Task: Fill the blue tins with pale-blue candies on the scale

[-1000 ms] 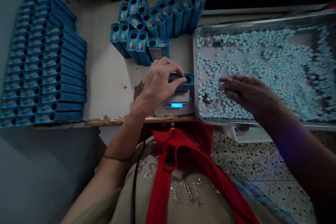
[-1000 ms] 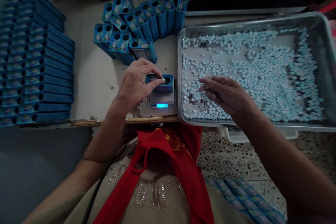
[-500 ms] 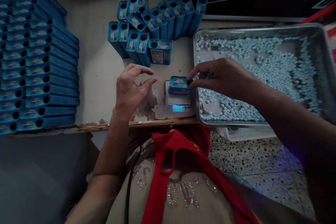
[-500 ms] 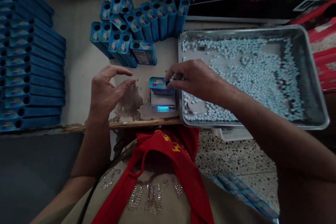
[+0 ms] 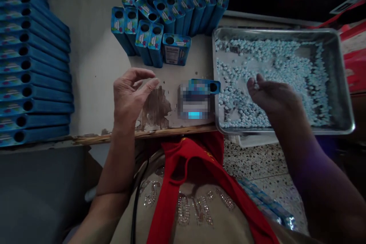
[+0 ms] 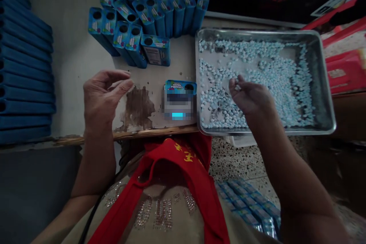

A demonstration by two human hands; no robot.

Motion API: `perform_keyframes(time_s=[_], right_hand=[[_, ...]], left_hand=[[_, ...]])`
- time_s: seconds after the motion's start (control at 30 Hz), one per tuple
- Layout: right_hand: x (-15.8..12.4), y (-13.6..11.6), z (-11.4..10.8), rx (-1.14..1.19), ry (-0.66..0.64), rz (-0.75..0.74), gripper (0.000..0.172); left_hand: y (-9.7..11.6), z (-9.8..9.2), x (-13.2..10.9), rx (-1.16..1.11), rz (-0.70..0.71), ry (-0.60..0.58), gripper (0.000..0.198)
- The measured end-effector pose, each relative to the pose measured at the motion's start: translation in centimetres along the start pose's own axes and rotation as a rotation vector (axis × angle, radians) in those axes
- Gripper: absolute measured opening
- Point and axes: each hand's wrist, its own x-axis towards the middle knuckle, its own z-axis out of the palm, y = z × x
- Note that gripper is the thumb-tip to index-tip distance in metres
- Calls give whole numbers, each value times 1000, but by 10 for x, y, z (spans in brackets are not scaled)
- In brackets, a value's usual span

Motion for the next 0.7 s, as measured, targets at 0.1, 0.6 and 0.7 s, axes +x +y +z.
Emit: perform_keyframes(time_s=[0.1,0.6,0.7], right_hand=[[-16,8,6,95,56,270,26],[-42,-68,68,-342,-439,-79,26],[-44,-76,76,-511,-468,-180,22]], left_hand=[[-5,6,2,-24,1,-18,44],[-1,18,-1,78,-6,-167,33],[0,20,1,99,31,-223,34]])
